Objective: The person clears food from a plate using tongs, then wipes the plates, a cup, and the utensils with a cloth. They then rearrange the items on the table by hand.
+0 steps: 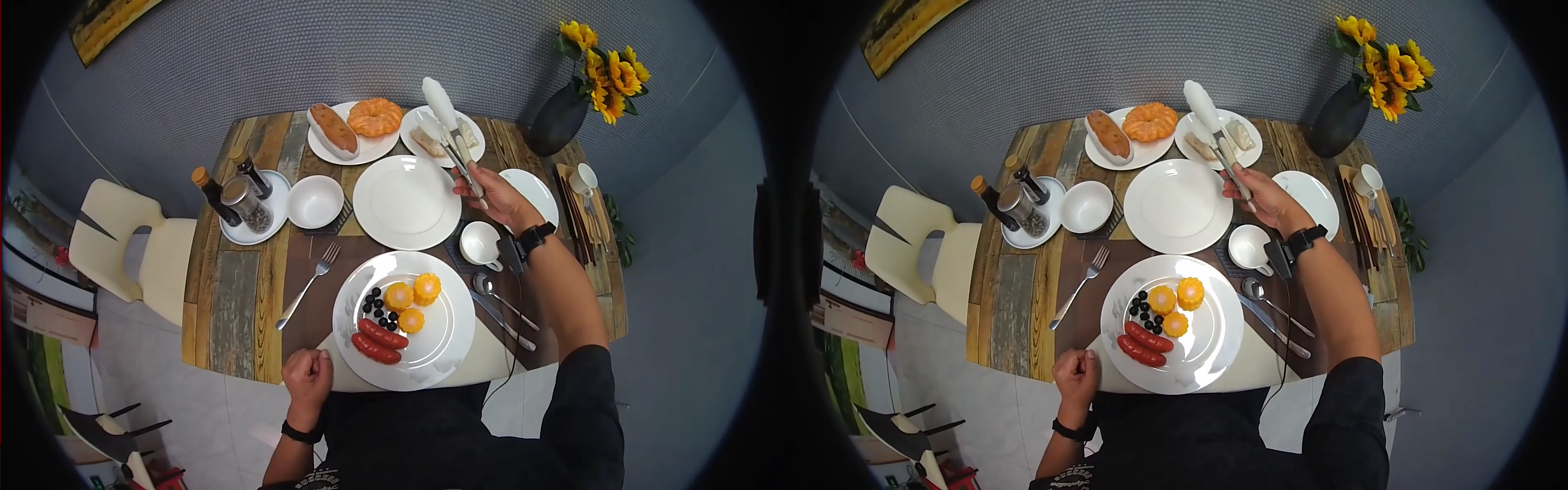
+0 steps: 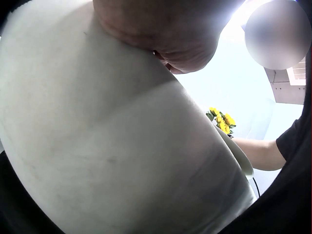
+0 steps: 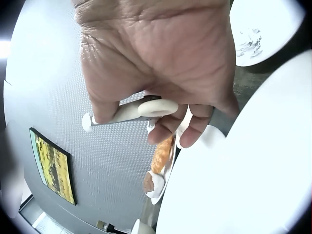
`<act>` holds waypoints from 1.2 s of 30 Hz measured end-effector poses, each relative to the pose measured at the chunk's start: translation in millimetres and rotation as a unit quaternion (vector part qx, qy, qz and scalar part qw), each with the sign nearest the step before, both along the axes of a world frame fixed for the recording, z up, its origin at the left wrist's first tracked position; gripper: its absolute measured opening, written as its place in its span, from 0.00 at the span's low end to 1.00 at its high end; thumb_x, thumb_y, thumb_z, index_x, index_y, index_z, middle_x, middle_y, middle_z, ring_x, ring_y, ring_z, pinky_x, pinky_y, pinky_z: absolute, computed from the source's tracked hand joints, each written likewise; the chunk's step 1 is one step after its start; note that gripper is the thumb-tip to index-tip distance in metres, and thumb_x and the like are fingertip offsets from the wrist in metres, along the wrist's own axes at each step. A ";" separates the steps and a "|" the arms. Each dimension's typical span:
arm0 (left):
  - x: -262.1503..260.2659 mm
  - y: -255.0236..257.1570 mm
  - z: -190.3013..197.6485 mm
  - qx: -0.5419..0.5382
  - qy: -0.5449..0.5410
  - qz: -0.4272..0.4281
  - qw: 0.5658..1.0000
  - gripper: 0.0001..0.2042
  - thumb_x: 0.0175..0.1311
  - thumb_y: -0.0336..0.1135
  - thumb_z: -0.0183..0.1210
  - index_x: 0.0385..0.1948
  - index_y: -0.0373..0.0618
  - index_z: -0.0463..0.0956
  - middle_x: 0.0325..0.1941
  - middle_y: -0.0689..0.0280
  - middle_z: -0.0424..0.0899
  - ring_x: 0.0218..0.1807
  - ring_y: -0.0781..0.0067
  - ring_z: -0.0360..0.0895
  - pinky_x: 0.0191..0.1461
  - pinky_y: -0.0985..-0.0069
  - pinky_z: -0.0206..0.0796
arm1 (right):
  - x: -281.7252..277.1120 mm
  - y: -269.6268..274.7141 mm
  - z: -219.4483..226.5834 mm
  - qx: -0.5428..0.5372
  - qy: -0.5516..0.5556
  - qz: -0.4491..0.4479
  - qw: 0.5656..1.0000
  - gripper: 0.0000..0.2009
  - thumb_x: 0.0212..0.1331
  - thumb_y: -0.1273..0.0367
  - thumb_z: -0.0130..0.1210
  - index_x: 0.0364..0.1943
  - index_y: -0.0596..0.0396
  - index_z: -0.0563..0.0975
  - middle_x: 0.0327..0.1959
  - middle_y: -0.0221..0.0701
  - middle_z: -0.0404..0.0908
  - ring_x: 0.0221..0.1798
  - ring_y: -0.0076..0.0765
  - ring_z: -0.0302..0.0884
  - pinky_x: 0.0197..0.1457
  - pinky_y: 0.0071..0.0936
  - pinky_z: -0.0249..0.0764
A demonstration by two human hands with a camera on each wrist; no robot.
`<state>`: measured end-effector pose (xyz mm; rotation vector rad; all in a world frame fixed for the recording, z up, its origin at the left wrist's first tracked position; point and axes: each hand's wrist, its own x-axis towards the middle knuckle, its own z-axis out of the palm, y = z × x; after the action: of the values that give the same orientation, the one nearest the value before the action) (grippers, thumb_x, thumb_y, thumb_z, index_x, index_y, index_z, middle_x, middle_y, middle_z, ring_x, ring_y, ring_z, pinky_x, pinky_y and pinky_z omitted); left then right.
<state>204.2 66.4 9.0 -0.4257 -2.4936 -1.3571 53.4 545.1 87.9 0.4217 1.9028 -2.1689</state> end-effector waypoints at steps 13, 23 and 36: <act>-0.9 0.0 1.0 0.001 0.004 -0.011 1.000 0.09 0.60 0.24 0.63 0.21 0.40 0.73 0.16 0.64 0.68 0.18 0.71 0.65 0.24 0.71 0.55 | -3.9 -23.3 -3.7 -0.048 0.006 -0.021 0.999 0.27 0.71 0.43 0.51 0.60 0.47 0.77 0.42 0.19 0.84 0.53 0.22 0.78 0.63 0.42 0.69; -2.0 0.9 1.7 -0.003 -0.003 -0.008 1.000 0.09 0.58 0.24 0.65 0.20 0.40 0.75 0.15 0.64 0.68 0.18 0.65 0.67 0.24 0.68 0.56 | 13.5 34.3 27.9 -0.007 0.147 -0.144 0.979 0.18 0.74 0.53 0.52 0.56 0.49 0.77 0.35 0.20 0.77 0.38 0.20 0.76 0.42 0.20 0.73; -1.1 1.0 -0.8 -0.015 -0.009 -0.005 1.000 0.10 0.58 0.24 0.64 0.19 0.41 0.73 0.15 0.64 0.67 0.18 0.66 0.66 0.24 0.68 0.55 | 51.4 71.6 34.6 0.398 0.094 -0.172 0.896 0.17 0.64 0.59 0.65 0.41 0.61 0.85 0.24 0.26 0.79 0.25 0.21 0.71 0.30 0.26 0.68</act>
<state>203.1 67.5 8.1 -0.4356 -2.5327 -1.3343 104.8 616.8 122.6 0.7479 2.9869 -1.5167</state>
